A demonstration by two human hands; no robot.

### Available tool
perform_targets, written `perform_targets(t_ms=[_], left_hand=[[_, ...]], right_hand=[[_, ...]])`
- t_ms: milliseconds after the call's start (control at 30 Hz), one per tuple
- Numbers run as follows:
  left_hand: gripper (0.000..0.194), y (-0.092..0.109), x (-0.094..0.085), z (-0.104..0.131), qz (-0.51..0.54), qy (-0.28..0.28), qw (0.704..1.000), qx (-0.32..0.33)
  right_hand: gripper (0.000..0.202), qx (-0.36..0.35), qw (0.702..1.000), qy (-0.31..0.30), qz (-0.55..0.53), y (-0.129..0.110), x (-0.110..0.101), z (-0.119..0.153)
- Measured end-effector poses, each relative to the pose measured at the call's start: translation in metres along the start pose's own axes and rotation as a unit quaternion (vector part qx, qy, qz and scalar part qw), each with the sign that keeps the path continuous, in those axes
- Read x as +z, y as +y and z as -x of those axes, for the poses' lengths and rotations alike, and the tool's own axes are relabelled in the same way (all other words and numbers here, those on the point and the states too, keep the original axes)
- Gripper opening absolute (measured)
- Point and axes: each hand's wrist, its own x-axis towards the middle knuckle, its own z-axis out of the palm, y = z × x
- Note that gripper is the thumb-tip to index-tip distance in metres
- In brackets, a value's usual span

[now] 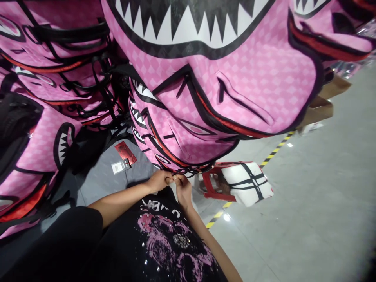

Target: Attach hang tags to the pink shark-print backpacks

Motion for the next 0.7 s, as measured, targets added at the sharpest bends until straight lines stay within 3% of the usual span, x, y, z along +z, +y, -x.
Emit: perform_targets(t_ms=[133, 267, 400, 567, 700], left_hand=[[0.011, 0.0006, 0.0002, 0.0021, -0.003, 0.037, 0.999, -0.023], [0.011, 0.0046, -0.0022, 0.0034, -0.003, 0.01, 1.0, -0.009], [0.012, 0.0062, -0.0043, 0.0035, -0.011, 0.028, 0.999, -0.017], [0.013, 0.0031, -0.0055, 0.0024, 0.005, -0.001, 1.0, -0.002], [0.011, 0.0016, -0.0062, 0.0018, 0.007, 0.007, 1.0, 0.0]], right_hand=[[0.037, 0.003, 1.0, -0.006, -0.001, -0.0005, 0.0007, 0.0008], [0.038, 0.002, 1.0, -0.011, -0.003, -0.0015, 0.0013, 0.0014], [0.038, 0.003, 1.0, -0.002, -0.006, -0.0013, 0.0015, 0.0018], [0.036, 0.007, 1.0, 0.003, -0.017, -0.0004, 0.0023, 0.0024], [0.033, 0.01, 0.999, 0.009, -0.035, 0.0005, 0.0042, 0.003]])
